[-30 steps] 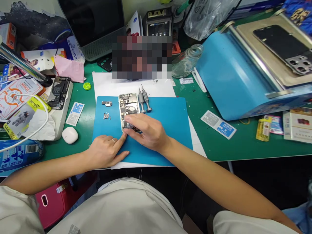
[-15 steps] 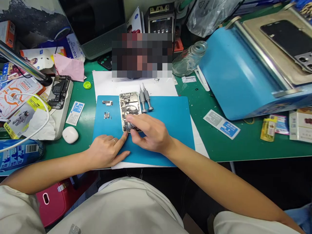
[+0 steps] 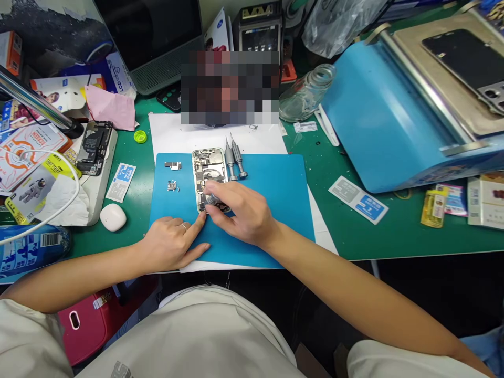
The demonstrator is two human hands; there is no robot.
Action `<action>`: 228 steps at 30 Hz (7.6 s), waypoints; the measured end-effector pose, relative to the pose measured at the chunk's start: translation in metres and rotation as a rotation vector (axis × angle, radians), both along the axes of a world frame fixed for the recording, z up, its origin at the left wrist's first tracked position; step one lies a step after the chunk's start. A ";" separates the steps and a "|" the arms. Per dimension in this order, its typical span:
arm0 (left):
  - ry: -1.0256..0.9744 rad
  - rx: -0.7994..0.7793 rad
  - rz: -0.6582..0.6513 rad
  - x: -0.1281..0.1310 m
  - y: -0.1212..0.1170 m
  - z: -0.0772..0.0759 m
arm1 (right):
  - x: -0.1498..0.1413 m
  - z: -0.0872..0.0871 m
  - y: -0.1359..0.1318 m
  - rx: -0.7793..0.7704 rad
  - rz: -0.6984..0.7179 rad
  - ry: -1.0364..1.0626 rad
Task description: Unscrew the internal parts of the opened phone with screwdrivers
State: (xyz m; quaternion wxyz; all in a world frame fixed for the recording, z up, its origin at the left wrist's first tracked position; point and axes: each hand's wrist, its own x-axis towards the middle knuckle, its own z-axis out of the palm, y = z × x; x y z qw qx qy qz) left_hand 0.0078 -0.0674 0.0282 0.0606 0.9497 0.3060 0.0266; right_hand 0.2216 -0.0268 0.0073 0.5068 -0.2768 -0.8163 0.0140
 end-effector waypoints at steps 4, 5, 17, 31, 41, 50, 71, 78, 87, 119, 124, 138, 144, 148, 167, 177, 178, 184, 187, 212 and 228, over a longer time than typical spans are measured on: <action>0.000 0.003 0.001 0.000 0.000 0.000 | -0.001 0.000 0.000 0.000 0.002 0.000; -0.001 0.005 0.002 0.000 0.000 0.000 | -0.002 0.001 0.000 0.001 0.008 0.000; -0.011 0.021 0.001 0.000 0.000 -0.001 | -0.002 0.000 -0.001 -0.045 0.000 -0.012; -0.006 0.040 -0.013 0.000 0.000 0.001 | -0.004 0.000 -0.002 -0.192 0.011 0.081; 0.023 0.019 -0.010 0.000 0.001 0.001 | -0.004 -0.004 -0.002 -0.278 0.007 0.162; 0.014 0.024 -0.015 0.000 0.000 -0.001 | -0.003 -0.005 -0.002 -0.309 0.037 0.135; -0.023 0.097 0.047 0.000 0.004 -0.004 | -0.005 -0.002 -0.001 -0.278 0.034 0.140; 0.026 0.067 0.050 0.001 0.003 -0.003 | -0.003 -0.004 -0.001 -0.306 0.028 0.156; -0.007 0.065 0.048 0.000 0.003 -0.003 | -0.001 -0.004 -0.001 -0.336 0.023 0.193; -0.185 0.044 0.243 -0.008 0.034 -0.005 | 0.005 -0.003 -0.003 -0.642 -0.062 0.348; -0.207 -0.053 0.279 -0.004 0.038 -0.004 | 0.005 -0.004 -0.001 -0.649 -0.047 0.365; -0.112 -0.111 0.289 0.005 0.043 0.006 | 0.004 -0.003 0.002 -0.659 -0.066 0.376; -0.213 -0.085 0.278 0.009 0.044 0.004 | 0.004 -0.001 0.001 -0.660 -0.058 0.371; -0.271 -0.090 0.266 0.009 0.044 0.004 | 0.006 -0.001 0.001 -0.652 -0.074 0.354; -0.365 0.017 0.079 0.010 0.045 0.000 | 0.006 -0.003 -0.001 -0.766 -0.073 0.350; -0.360 -0.012 0.047 0.008 0.047 0.001 | 0.006 -0.003 -0.001 -0.774 -0.049 0.376; -0.359 -0.016 0.046 0.008 0.047 0.001 | 0.006 -0.003 -0.001 -0.771 -0.050 0.374; -0.365 -0.058 0.079 0.008 0.047 0.001 | 0.007 -0.003 -0.001 -0.756 -0.054 0.363; -0.364 -0.082 0.102 0.009 0.047 0.000 | 0.007 -0.003 -0.001 -0.745 -0.060 0.347; -0.350 -0.113 0.151 0.012 0.047 0.001 | 0.007 0.000 -0.003 -0.758 -0.074 0.373; -0.330 -0.122 0.134 0.011 0.048 0.002 | 0.008 0.001 -0.003 -0.741 -0.094 0.359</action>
